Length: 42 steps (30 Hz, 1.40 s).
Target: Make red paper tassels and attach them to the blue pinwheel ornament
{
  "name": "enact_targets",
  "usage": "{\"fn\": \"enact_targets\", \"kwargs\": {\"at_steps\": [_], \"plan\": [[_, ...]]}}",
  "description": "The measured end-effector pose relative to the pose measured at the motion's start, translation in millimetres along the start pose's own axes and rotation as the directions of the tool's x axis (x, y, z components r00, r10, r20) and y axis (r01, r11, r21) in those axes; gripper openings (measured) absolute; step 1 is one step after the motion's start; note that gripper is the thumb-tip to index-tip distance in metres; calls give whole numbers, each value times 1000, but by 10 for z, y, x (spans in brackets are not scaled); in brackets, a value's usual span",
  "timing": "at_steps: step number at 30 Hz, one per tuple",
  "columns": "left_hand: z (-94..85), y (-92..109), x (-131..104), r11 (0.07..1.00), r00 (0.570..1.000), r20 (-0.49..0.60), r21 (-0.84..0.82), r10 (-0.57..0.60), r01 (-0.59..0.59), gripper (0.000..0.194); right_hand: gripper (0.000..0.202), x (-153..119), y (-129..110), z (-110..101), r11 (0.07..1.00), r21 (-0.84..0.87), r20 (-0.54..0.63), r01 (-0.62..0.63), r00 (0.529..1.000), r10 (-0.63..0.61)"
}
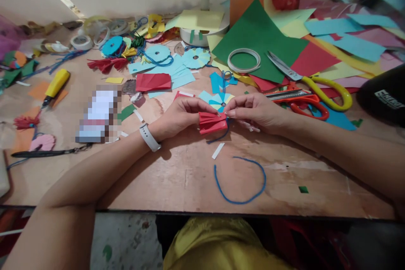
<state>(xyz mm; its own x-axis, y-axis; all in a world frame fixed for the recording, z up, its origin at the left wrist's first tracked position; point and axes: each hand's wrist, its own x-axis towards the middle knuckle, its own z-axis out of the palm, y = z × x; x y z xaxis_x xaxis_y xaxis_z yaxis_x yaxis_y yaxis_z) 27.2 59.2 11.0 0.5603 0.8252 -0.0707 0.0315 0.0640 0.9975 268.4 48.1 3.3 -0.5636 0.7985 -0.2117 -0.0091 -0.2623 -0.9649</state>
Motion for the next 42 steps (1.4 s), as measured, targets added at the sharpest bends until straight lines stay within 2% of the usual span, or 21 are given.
{"fn": "enact_targets", "kwargs": {"at_steps": [6,9,12,15,19,26,32,42], "plan": [[-32,6,11,1000,999,27,-10,-21,21,15,17,-2,9,-5,1000,-3,-12,18,1000,-18],[-27,12,33,992,996,47,-95,-78,82,15,18,-21,0,12,999,-42,-32,8,999,-10],[21,23,45,978,994,26,-178,-110,113,34,20,-46,-14,41,996,-88,-23,-2,1000,0],[76,43,32,991,994,5,-72,-109,109,33,19,-64,-18,70,994,-106,3,12,1000,-12],[96,73,11,990,985,109,40,-137,133,34,17,-71,2,82,991,-128,1,38,999,-38],[75,89,11,963,976,170,253,-136,90,42,17,-78,13,80,990,-141,-2,25,1000,-25],[53,84,10,949,966,221,310,-135,62,38,18,-82,-13,99,992,-119,2,30,1000,-30],[33,102,10,954,957,250,291,-144,68,36,18,-77,-2,101,991,-115,16,63,998,-62]]}}
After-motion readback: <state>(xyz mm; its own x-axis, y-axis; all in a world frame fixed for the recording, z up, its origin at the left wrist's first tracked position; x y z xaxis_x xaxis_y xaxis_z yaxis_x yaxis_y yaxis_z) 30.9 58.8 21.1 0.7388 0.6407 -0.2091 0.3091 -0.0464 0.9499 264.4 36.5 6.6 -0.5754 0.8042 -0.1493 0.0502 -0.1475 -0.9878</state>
